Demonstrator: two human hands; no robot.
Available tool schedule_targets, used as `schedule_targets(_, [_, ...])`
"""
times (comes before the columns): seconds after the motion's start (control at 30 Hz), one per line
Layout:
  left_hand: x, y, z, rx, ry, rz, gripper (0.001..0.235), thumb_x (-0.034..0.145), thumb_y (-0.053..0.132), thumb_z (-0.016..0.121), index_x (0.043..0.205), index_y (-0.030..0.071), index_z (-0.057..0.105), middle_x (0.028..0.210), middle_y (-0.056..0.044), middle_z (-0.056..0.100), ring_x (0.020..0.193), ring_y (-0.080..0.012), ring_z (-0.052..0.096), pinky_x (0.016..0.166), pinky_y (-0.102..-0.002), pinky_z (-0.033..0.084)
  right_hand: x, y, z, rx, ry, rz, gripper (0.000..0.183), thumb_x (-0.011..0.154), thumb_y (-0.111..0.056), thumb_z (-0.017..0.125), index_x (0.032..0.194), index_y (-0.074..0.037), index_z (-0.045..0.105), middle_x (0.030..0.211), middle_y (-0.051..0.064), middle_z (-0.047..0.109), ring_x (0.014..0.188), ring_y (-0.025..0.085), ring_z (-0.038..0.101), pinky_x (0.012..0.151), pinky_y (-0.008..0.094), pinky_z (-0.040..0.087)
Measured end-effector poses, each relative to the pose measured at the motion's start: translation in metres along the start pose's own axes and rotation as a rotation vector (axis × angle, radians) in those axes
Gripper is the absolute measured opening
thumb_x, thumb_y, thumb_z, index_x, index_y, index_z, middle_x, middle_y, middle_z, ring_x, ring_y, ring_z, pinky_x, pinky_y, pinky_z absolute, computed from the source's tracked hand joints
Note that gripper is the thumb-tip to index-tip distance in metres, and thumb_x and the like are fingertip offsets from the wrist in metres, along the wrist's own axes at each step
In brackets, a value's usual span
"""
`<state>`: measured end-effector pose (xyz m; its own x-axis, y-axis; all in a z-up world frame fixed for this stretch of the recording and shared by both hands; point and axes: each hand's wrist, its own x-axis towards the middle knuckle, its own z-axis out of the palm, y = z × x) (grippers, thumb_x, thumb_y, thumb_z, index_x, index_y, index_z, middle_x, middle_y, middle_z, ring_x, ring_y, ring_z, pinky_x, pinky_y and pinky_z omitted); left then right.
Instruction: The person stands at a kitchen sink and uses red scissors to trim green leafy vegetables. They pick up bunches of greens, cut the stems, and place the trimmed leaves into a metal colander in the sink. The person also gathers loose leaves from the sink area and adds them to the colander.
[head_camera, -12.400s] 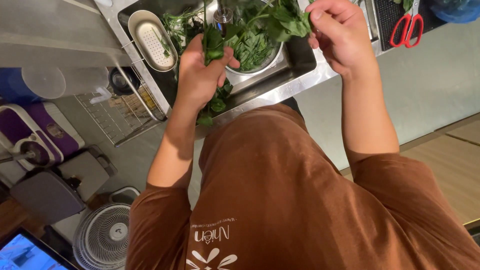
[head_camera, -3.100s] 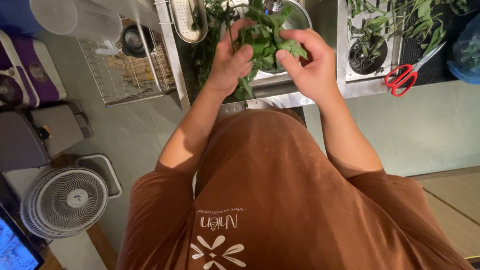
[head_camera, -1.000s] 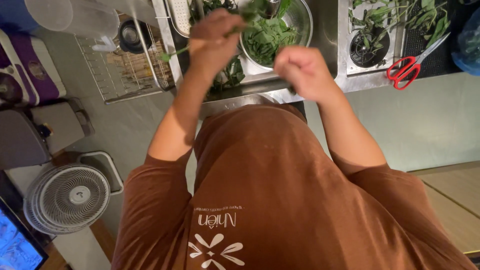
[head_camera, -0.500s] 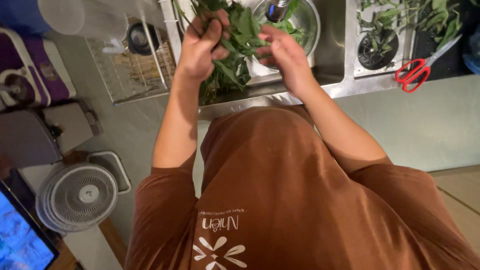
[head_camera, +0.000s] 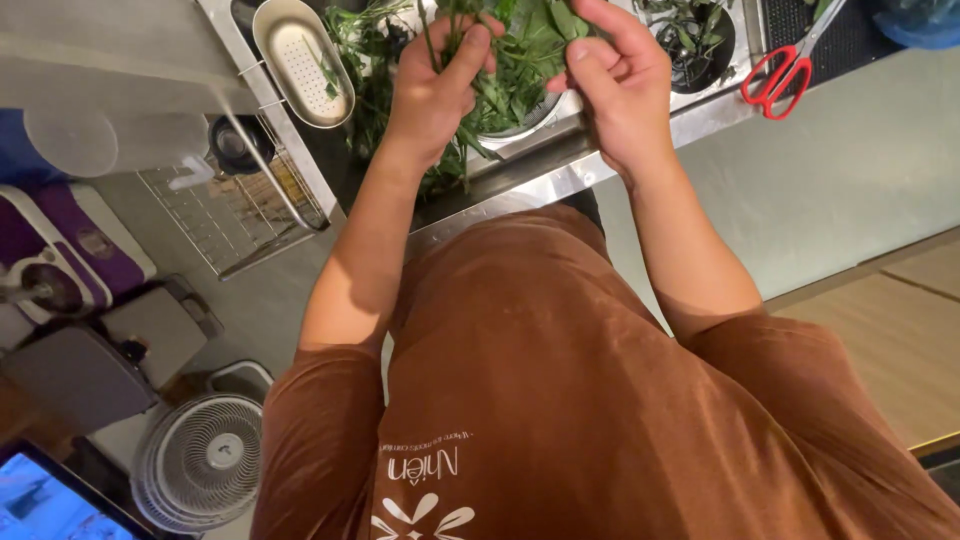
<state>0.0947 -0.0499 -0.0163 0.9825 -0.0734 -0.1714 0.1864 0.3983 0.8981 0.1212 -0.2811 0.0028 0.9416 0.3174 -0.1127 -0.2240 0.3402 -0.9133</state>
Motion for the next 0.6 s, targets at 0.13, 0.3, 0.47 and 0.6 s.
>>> schedule_targets(0.13, [0.005, 0.009, 0.019, 0.109, 0.114, -0.002, 0.024, 0.105, 0.028, 0.065, 0.114, 0.006, 0.071, 0.085, 0.006, 0.060, 0.058, -0.0010, 0.038, 0.051, -0.021, 0.030, -0.005, 0.003, -0.019, -0.322, -0.053, -0.087, 0.025, 0.111, 0.000, 0.068, 0.136, 0.001, 0.065, 0.120, 0.005, 0.072, 0.104, 0.009, 0.063, 0.094, 0.024, 0.053])
schedule_targets(0.3, [0.011, -0.013, 0.016, 0.188, 0.146, 0.146, 0.026, 0.109, 0.024, 0.067, 0.117, 0.000, 0.075, 0.107, 0.000, 0.073, 0.098, -0.0073, 0.063, 0.092, -0.024, 0.051, -0.010, -0.018, 0.010, -0.571, -0.130, -0.280, 0.036, 0.097, 0.004, 0.079, 0.131, 0.001, 0.067, 0.120, 0.005, 0.057, 0.100, 0.012, 0.056, 0.089, 0.026, 0.050])
schedule_targets(0.47, [0.010, -0.017, 0.018, 0.062, 0.176, 0.115, 0.030, 0.105, 0.024, 0.068, 0.120, -0.001, 0.073, 0.114, -0.004, 0.076, 0.095, -0.0101, 0.065, 0.091, -0.028, 0.053, -0.012, -0.025, 0.035, -0.831, -0.151, -0.367, 0.030, 0.093, -0.002, 0.085, 0.120, -0.001, 0.070, 0.115, 0.009, 0.064, 0.100, 0.018, 0.063, 0.087, 0.030, 0.052])
schedule_targets(0.6, [0.006, -0.021, 0.013, 0.090, 0.159, 0.142, 0.030, 0.106, 0.025, 0.067, 0.119, -0.001, 0.073, 0.115, -0.004, 0.076, 0.095, -0.0104, 0.067, 0.091, -0.028, 0.055, -0.012, -0.016, 0.037, -0.884, -0.095, -0.334, 0.024, 0.096, -0.006, 0.081, 0.117, -0.002, 0.071, 0.105, 0.009, 0.067, 0.099, 0.022, 0.065, 0.088, 0.033, 0.053])
